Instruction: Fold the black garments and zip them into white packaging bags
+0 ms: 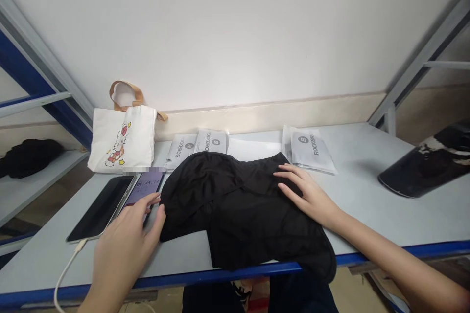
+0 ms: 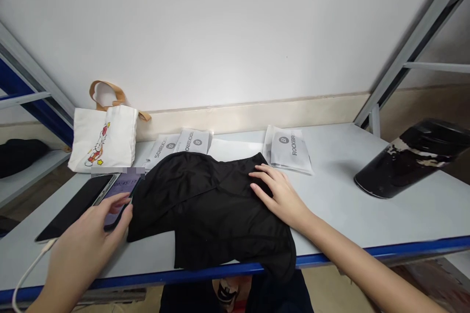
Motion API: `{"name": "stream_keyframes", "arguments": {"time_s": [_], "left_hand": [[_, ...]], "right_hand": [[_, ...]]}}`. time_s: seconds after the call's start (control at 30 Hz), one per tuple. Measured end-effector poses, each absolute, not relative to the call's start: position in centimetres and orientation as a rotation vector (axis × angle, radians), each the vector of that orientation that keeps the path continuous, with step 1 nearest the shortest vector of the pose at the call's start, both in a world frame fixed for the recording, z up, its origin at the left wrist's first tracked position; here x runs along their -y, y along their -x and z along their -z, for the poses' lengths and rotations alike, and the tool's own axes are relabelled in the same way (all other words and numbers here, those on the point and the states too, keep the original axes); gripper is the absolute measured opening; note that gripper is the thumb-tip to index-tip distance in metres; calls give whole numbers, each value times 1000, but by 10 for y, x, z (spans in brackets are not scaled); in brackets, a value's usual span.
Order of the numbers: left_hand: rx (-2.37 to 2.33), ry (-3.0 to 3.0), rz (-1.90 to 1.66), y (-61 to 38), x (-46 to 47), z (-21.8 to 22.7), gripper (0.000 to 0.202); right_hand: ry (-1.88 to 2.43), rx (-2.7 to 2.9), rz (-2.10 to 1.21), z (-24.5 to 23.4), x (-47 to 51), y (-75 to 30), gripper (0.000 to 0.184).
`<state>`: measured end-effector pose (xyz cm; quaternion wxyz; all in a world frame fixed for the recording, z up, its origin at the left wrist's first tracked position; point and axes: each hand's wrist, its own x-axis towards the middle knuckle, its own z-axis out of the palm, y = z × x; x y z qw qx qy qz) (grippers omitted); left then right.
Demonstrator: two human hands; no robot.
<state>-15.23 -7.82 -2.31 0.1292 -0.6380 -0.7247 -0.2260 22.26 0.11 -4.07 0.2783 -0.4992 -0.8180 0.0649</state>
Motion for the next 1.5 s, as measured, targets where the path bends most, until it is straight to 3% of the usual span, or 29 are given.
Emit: {"name": "stream_keyframes", "arguments": {"time_s": [0.2,0.33,0.43,0.63,0.7,0.77,1.0,1.2,1.3,1.5], "left_hand": [[2157,1699,401,151,73,12,36],[2164,1866,425,153,61,20,37],[2302,2059,545,159,45,18,40],[2106,2703,1373,120,11,-27,45],[1939,3002,1358,91,9,-34,51],[1716,3256,1085,67,12,-28,53],[1612,3044,552,69,11,25,55],[1795,2415,1015,93,-12,10,48],[2061,2211,1017,103,-31,-1,55],[2158,2282,971,99,-58,11,53]], "right_hand": [[1337,2097,-167,42,-3,-225,28],[1278,2066,-135,41,-3,-226,22],[1254,2071,-117,40,-3,-226,21],[1265,2091,-115,38,0,-225,21],[1271,2089,-117,38,-1,-226,22],[1273,2082,-120,38,-2,-228,22],[1283,2003,-230,40,-3,-228,22],[1399,2035,40,34,-21,-237,35],[1526,2100,293,30,-50,-242,42],[1519,2196,215,29,-82,-235,25]]}}
